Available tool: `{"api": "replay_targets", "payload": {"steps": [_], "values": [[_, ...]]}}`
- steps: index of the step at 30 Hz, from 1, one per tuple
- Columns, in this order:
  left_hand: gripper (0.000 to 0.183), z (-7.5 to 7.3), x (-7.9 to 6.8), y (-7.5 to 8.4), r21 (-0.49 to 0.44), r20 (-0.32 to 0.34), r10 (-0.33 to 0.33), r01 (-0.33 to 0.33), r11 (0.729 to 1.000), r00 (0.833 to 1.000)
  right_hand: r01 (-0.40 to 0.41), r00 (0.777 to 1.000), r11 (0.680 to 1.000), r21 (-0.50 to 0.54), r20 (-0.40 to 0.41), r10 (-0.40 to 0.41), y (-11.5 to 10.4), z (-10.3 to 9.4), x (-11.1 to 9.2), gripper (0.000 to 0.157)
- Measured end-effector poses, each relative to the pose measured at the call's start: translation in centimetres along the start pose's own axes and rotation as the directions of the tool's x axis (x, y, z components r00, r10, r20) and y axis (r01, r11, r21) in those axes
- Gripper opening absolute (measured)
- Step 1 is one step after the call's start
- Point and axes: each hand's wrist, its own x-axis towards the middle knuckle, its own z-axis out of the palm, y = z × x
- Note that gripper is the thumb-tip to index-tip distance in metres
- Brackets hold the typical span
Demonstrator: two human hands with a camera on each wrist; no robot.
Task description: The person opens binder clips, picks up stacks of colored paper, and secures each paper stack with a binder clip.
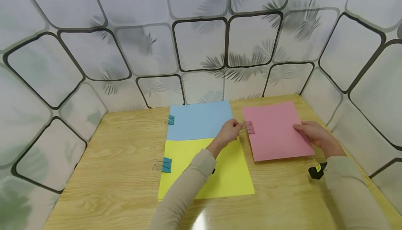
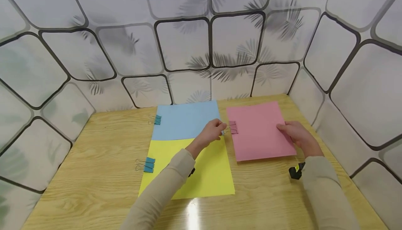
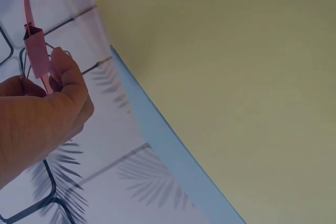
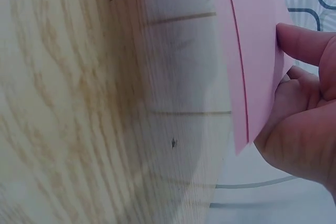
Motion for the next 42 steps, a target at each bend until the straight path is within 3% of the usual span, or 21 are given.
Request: {"api": "replay_targets", "payload": {"steps": [6,12,27,33,42], "values": [[0.023,0.3,0.8,-0.3,0.002,-0.015,-0.009,0.009,1.000,1.000,-0.028,1.000,1.000,-0.003,-0.007,0.028,0.3,-0.4,0.3,0.076],[0.021,0.6,1.6,-0.7,-0.015,-0.036,-0.011,0.011,1.000,0.999,-0.033,0.999,0.997,-0.075,-0.013,0.032,0.6,-0.4,0.7,0.073],[0.021,0.8,2.8,-1.6,-0.005,-0.058,-0.033,0.032,0.999,0.998,-0.007,0.998,0.986,-0.166,-0.070,-0.005,0.4,-0.1,1.2,0.065],[0.021,0.7,3.1,-1.8,0.018,-0.065,-0.032,0.034,0.999,0.997,-0.006,0.996,0.983,-0.183,-0.085,-0.010,0.3,0.0,1.5,0.054],[0.020,1.0,3.4,-2.1,-0.012,-0.058,-0.054,0.054,0.998,0.997,-0.020,0.996,0.977,-0.210,-0.086,0.002,0.5,0.1,1.7,0.065]]}}
